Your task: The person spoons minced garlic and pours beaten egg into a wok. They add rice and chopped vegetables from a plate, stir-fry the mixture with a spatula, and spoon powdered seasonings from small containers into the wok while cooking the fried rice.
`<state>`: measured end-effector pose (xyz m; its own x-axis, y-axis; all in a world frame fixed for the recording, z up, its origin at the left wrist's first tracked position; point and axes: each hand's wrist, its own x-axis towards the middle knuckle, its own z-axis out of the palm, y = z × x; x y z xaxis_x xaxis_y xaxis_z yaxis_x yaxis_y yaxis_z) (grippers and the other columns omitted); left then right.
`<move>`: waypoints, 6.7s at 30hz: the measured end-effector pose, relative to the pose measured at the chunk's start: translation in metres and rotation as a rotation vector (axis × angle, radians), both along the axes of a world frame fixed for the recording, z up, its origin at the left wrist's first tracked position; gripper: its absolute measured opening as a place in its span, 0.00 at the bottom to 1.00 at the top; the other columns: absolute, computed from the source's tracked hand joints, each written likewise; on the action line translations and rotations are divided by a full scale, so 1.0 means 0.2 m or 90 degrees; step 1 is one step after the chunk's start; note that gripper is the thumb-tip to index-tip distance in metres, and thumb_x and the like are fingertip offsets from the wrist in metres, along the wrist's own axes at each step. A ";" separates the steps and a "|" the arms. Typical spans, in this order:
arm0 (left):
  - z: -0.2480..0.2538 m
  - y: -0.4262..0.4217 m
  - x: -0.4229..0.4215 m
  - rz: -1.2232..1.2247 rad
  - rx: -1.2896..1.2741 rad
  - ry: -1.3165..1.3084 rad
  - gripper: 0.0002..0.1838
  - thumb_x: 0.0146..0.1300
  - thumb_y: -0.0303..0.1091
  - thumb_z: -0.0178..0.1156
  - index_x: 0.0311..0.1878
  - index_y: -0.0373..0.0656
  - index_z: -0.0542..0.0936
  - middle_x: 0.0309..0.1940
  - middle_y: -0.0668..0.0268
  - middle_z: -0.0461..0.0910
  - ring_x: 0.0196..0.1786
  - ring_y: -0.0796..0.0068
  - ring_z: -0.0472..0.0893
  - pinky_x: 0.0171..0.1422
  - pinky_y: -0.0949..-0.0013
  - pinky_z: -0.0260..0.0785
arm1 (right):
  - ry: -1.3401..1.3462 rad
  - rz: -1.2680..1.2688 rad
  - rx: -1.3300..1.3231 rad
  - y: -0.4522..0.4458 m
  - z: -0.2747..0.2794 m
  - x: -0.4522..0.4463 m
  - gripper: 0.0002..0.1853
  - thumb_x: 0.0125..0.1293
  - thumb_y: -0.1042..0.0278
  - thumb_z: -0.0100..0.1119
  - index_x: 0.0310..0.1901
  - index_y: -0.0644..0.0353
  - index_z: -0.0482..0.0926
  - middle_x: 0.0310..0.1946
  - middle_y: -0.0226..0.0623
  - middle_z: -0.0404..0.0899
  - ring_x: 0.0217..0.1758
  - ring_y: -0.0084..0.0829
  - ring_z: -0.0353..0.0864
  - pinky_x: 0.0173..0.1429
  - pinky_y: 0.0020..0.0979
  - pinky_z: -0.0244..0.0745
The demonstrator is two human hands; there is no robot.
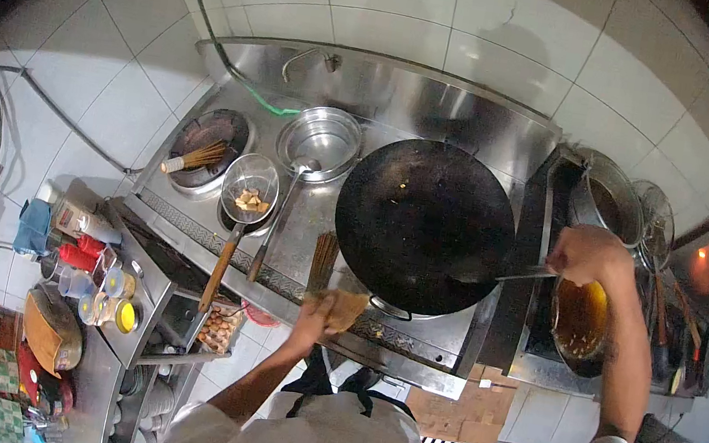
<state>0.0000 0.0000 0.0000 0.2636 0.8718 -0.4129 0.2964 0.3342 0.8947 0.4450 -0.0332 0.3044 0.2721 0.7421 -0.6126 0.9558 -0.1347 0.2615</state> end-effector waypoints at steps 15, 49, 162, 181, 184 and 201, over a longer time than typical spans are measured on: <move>-0.54 -0.72 -1.39 0.217 -0.075 -0.110 0.20 0.69 0.42 0.56 0.28 0.36 0.83 0.28 0.57 0.86 0.25 0.66 0.84 0.31 0.63 0.78 | 0.450 -0.091 0.460 0.31 -0.81 -0.06 0.18 0.65 0.65 0.66 0.57 0.45 0.85 0.26 0.38 0.85 0.28 0.27 0.84 0.38 0.31 0.76; -1.30 -0.42 -2.70 -0.036 -0.351 -0.033 0.17 0.65 0.44 0.67 0.36 0.36 0.86 0.25 0.62 0.86 0.18 0.72 0.81 0.17 0.70 0.68 | 0.316 -0.304 0.649 -0.07 -0.47 -1.83 0.14 0.65 0.65 0.68 0.53 0.51 0.86 0.35 0.41 0.88 0.38 0.36 0.88 0.44 0.35 0.79; -0.83 -0.75 -1.59 -0.701 0.835 0.342 0.09 0.48 0.42 0.62 0.27 0.49 0.84 0.32 0.60 0.81 0.39 0.59 0.79 0.41 0.55 0.77 | 0.719 -1.149 0.809 -2.96 -2.55 -3.34 0.10 0.71 0.76 0.53 0.53 0.64 0.72 0.24 0.40 0.76 0.21 0.28 0.77 0.21 0.28 0.72; -0.44 -0.66 -3.04 0.008 -0.157 -0.016 0.19 0.65 0.41 0.59 0.52 0.38 0.82 0.45 0.59 0.85 0.50 0.64 0.82 0.57 0.61 0.73 | 0.690 -0.010 0.426 -0.60 -1.42 -3.86 0.13 0.64 0.74 0.59 0.50 0.62 0.79 0.38 0.46 0.83 0.39 0.45 0.84 0.43 0.39 0.76; -0.42 -0.54 -3.26 0.048 -0.222 -0.101 0.18 0.65 0.41 0.59 0.52 0.39 0.82 0.44 0.62 0.84 0.48 0.68 0.81 0.56 0.63 0.73 | 0.717 0.213 0.507 -0.03 -1.35 -4.35 0.16 0.64 0.74 0.61 0.53 0.62 0.78 0.44 0.48 0.82 0.46 0.48 0.84 0.48 0.43 0.77; 0.20 -0.32 -3.90 0.234 -0.157 -0.243 0.21 0.70 0.40 0.59 0.61 0.40 0.78 0.51 0.67 0.82 0.54 0.75 0.79 0.60 0.69 0.71 | 0.586 0.395 0.330 1.22 -1.40 -5.27 0.57 0.39 0.59 0.83 0.71 0.60 0.59 0.61 0.55 0.69 0.68 0.56 0.68 0.71 0.51 0.66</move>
